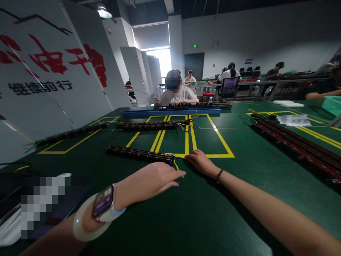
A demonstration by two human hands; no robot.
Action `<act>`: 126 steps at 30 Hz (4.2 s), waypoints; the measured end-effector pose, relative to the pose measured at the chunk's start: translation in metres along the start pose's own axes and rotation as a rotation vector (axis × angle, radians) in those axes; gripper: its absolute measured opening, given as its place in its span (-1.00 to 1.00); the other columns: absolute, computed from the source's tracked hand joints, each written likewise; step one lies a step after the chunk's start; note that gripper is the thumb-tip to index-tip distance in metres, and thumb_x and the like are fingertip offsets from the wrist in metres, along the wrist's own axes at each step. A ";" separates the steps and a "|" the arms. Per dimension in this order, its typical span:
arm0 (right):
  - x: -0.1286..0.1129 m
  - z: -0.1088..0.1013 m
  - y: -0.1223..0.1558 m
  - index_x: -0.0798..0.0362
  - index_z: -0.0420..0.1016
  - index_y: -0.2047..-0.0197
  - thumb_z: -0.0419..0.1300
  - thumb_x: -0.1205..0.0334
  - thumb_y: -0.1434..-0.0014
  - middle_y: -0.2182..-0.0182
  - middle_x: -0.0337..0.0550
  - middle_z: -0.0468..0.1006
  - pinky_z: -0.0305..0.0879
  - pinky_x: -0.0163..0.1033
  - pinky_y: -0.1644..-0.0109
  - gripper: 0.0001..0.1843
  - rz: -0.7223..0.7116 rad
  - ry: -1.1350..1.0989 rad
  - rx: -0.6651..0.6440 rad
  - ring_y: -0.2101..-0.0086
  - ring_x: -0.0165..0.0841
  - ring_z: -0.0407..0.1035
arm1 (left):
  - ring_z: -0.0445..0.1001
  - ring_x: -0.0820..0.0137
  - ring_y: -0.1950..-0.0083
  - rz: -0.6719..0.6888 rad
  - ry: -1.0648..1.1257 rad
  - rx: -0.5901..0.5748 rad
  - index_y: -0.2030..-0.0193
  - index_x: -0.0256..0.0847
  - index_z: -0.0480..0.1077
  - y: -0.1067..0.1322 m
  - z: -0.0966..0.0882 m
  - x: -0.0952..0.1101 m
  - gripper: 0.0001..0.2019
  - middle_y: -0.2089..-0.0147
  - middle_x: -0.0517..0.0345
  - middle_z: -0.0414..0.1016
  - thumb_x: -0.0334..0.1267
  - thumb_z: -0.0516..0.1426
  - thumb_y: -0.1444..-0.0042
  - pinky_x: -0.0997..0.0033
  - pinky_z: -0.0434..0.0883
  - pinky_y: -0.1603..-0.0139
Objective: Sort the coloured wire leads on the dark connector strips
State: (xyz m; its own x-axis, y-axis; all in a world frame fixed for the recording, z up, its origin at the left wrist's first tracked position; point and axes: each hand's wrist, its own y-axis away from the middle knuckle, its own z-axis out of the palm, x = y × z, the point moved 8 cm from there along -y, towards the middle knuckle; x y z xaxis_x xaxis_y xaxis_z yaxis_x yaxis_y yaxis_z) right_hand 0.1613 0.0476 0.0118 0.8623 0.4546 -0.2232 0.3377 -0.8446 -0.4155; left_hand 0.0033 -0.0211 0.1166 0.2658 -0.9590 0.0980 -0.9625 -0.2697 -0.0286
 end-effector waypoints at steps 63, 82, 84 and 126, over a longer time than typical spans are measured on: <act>-0.073 -0.033 0.004 0.12 0.45 0.11 0.12 0.11 -0.25 0.26 -0.06 0.40 0.21 -0.17 0.11 -0.74 -0.026 0.126 -0.162 0.24 -0.28 0.26 | 0.34 0.57 0.40 -0.656 2.332 0.370 0.27 -0.35 0.30 -0.065 0.143 -0.059 -0.86 0.34 0.11 0.38 -0.30 0.01 -0.22 0.56 0.30 0.38; -0.069 -0.031 0.001 0.18 0.47 0.19 0.13 0.49 -0.17 0.34 -0.07 0.44 0.24 -0.22 0.22 -0.84 -0.028 0.295 -0.178 0.33 -0.31 0.30 | 0.45 0.47 0.22 -0.573 2.334 0.420 0.21 -0.36 0.32 -0.064 0.141 -0.059 -0.82 0.23 0.03 0.44 -0.24 0.05 -0.20 0.34 0.36 0.01; -0.082 -0.028 0.005 0.22 0.46 0.17 0.12 0.47 -0.17 0.33 -0.03 0.42 0.23 -0.17 0.20 -0.84 -0.168 0.392 -0.167 0.32 -0.27 0.27 | 0.44 0.50 0.27 -0.593 2.336 0.427 0.27 -0.36 0.30 -0.064 0.142 -0.059 -0.81 0.28 0.06 0.43 -0.23 0.03 -0.22 0.40 0.37 0.08; -0.041 -0.035 -0.004 0.14 0.46 0.40 0.06 0.28 -0.31 0.45 -0.16 0.46 0.05 -0.34 0.38 -0.73 0.170 0.012 -0.270 0.45 -0.43 0.29 | 0.47 0.39 0.18 -0.531 2.239 0.393 0.17 -0.40 0.29 -0.064 0.135 -0.055 -0.72 0.17 -0.11 0.45 -0.18 -0.07 -0.27 0.25 0.37 0.01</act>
State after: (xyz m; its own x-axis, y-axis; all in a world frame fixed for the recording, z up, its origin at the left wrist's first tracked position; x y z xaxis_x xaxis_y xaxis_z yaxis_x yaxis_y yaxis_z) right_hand 0.1381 0.0221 0.0535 0.9188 0.2986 -0.2580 0.2751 -0.9534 -0.1236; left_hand 0.0571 0.0374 -0.0209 -0.3168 0.6538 0.6871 -0.7292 -0.6312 0.2644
